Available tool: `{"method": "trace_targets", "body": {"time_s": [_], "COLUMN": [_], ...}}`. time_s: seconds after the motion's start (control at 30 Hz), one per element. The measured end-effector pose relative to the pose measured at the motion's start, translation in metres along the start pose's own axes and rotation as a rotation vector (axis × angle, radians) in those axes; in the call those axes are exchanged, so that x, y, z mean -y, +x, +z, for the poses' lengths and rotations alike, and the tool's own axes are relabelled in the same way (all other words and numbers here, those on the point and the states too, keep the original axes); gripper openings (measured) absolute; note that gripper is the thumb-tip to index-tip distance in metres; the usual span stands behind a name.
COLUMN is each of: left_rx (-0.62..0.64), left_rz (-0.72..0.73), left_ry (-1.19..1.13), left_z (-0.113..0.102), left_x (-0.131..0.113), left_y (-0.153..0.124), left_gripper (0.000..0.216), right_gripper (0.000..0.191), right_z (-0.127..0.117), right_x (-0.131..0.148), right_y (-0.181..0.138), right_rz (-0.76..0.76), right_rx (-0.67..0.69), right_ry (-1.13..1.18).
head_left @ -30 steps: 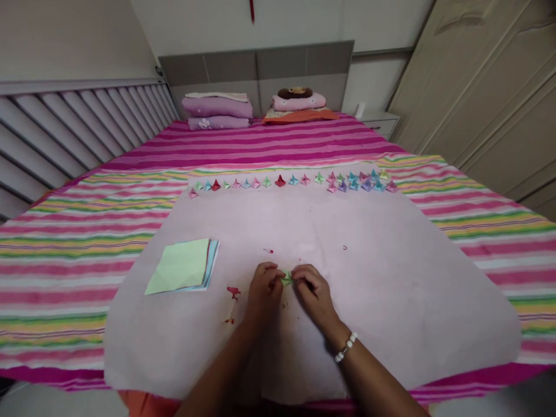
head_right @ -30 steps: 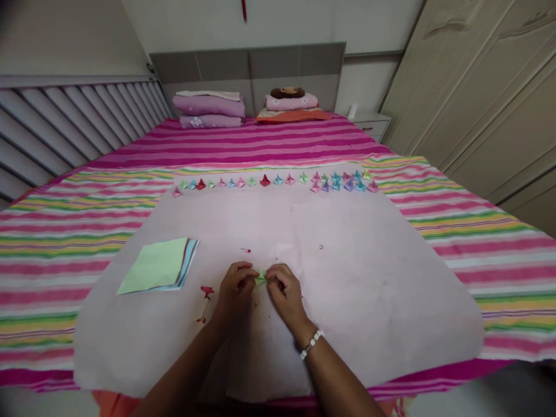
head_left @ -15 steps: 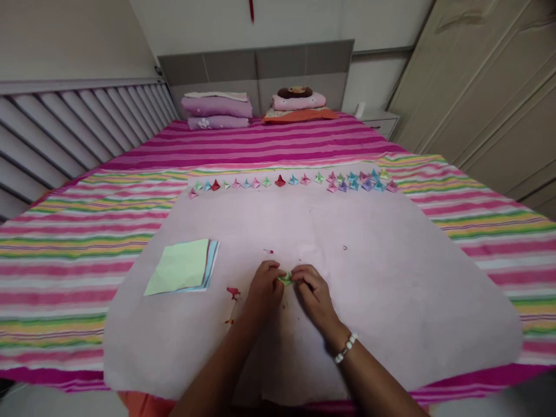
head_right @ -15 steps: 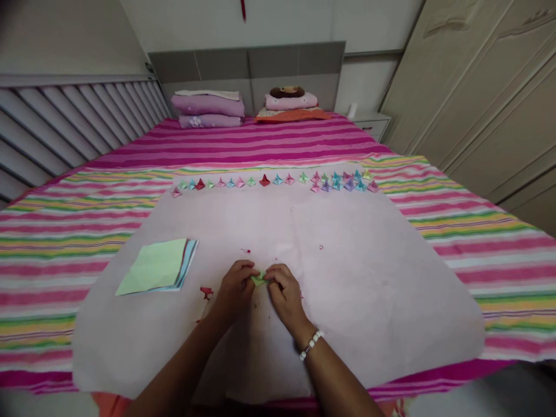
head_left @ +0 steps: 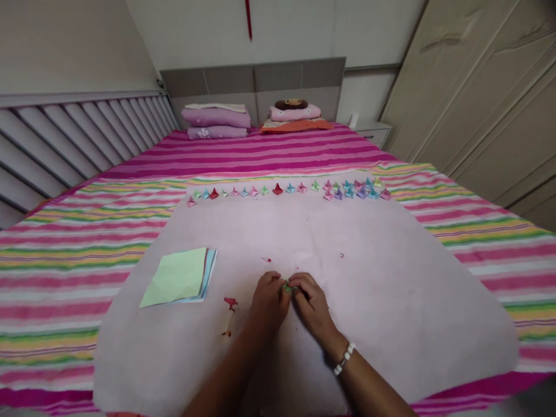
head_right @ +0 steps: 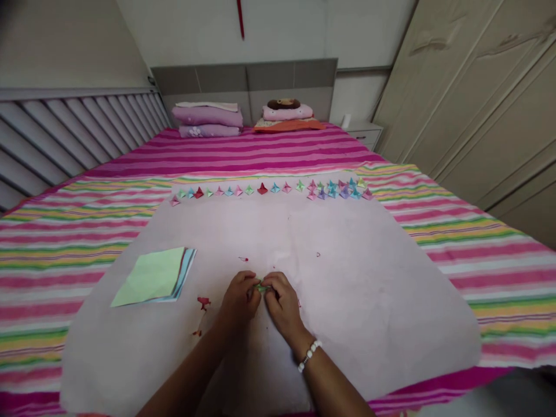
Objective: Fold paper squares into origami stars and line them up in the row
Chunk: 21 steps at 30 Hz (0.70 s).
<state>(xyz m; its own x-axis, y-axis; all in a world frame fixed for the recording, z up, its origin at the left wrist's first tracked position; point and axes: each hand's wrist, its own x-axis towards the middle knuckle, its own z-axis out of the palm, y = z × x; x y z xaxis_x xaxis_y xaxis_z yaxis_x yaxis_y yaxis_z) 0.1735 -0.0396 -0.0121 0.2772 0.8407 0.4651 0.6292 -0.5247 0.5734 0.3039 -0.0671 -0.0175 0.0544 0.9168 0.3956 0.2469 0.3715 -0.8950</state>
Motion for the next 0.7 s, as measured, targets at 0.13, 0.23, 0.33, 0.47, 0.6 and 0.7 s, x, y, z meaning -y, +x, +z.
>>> {"method": "trace_targets", "body": {"time_s": [0.13, 0.23, 0.33, 0.47, 0.6, 0.7], "left_rx": [-0.01, -0.02, -0.028, -0.035, -0.031, -0.02], "left_rz": [0.03, 0.036, 0.037, 0.041, 0.031, 0.052], "left_ry": [0.006, 0.003, -0.006, -0.024, -0.052, -0.072], "left_z": [0.001, 0.002, 0.002, 0.001, 0.002, 0.003], "left_x": [0.003, 0.008, 0.011, 0.014, 0.017, 0.019], "left_y": [0.0, -0.002, -0.004, -0.005, -0.005, -0.004], "left_gripper": [0.022, 0.026, 0.027, 0.027, 0.025, 0.024], "right_gripper": [0.024, 0.026, 0.028, 0.027, 0.022, 0.021], "right_z": [0.001, 0.002, 0.003, -0.002, -0.013, -0.019], "right_x": [0.0, -0.001, -0.002, 0.0, 0.007, 0.012], "right_y": [0.001, 0.001, -0.001, -0.001, 0.003, 0.004], "right_rz": [-0.007, -0.019, -0.028, -0.088, -0.151, -0.163], "right_rx": [-0.006, -0.007, 0.014, 0.081, 0.216, 0.265], "right_ry": [-0.005, -0.02, -0.054, -0.155, -0.366, -0.424]}}
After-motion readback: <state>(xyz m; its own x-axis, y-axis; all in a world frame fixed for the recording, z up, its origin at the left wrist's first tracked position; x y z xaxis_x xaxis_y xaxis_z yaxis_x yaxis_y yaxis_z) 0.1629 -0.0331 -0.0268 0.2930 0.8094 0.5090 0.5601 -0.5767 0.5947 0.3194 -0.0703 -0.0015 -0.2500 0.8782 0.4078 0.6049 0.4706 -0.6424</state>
